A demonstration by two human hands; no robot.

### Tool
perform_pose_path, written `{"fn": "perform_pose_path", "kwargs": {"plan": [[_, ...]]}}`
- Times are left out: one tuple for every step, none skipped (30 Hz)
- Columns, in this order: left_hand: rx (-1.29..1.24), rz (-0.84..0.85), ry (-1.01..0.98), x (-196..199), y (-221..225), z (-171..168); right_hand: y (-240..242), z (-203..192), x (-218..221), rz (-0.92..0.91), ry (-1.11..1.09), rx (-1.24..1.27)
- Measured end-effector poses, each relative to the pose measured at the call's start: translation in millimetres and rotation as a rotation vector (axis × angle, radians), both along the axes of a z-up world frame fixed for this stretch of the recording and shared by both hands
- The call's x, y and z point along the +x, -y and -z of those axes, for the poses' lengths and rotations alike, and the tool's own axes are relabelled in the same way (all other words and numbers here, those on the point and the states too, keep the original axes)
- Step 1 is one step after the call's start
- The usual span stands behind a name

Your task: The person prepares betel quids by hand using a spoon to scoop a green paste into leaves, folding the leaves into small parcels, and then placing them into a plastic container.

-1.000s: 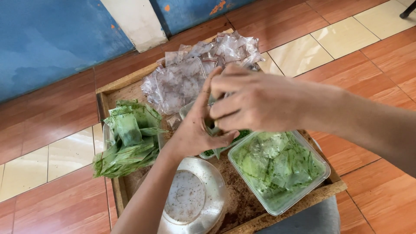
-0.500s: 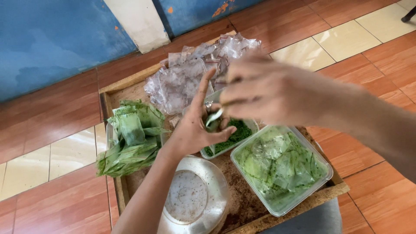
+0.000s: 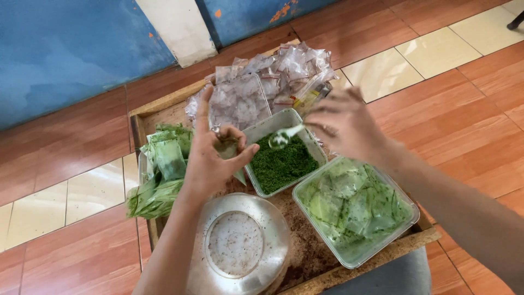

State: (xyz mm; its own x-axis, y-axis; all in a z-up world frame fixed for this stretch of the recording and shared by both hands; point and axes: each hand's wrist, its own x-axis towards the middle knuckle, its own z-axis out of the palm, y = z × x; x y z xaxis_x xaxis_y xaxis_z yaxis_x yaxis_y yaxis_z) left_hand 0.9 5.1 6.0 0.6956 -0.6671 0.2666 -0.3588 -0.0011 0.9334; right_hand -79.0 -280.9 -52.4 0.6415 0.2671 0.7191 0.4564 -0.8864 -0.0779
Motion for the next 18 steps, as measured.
{"fn": "perform_pose_path", "kwargs": {"plan": [[0.0,0.001,-0.002,2,-3,-6,-3,3,2,0.001,-0.002,0.0],[-0.196,0.128,-0.094,4,-8,-14,-7,6,4,0.039,-0.141,-0.037],[-0.392,0.256,-0.188,7,-12,-21,-11,8,6,0.077,-0.281,-0.074],[-0.392,0.257,-0.193,4,-14,-28,-17,2,6,0.078,-0.285,-0.073],[-0.503,0.316,-0.24,2,-15,-35,-22,-5,6,0.112,-0.476,-0.18],[-0.616,0.378,-0.289,3,-16,-45,-27,-16,8,0.148,-0.668,-0.288],[-0.618,0.381,-0.295,4,-16,-54,-36,-29,8,0.152,-0.673,-0.288],[-0.701,0.455,-0.345,3,-16,-59,-43,-39,5,0.112,-0.54,-0.185],[-0.785,0.529,-0.395,1,-14,-64,-50,-48,3,0.074,-0.406,-0.082],[-0.785,0.522,-0.398,0,-10,-72,-63,-73,-7,0.069,-0.412,-0.081],[-0.844,0.536,-0.432,-2,-6,-79,-77,-96,-17,0.036,-0.69,0.326],[-0.903,0.556,-0.459,-6,-6,-79,-95,-113,-30,0.001,-0.951,0.737],[-0.904,0.556,-0.457,-12,-6,-78,-107,-108,-39,-0.001,-0.95,0.735],[-0.956,0.547,-0.453,-18,-4,-80,-117,-105,-48,-0.219,-0.987,1.027],[-1.008,0.538,-0.45,-23,-1,-81,-127,-102,-58,-0.447,-1.008,1.316],[-1.01,0.539,-0.448,-24,-3,-75,-134,-102,-64,-0.447,-1.008,1.314],[-0.986,0.505,-0.423,-26,-5,-69,-141,-101,-71,-0.532,-0.896,1.436],[-0.959,0.467,-0.396,-27,-8,-65,-149,-102,-76,-0.623,-0.78,1.554]]}}
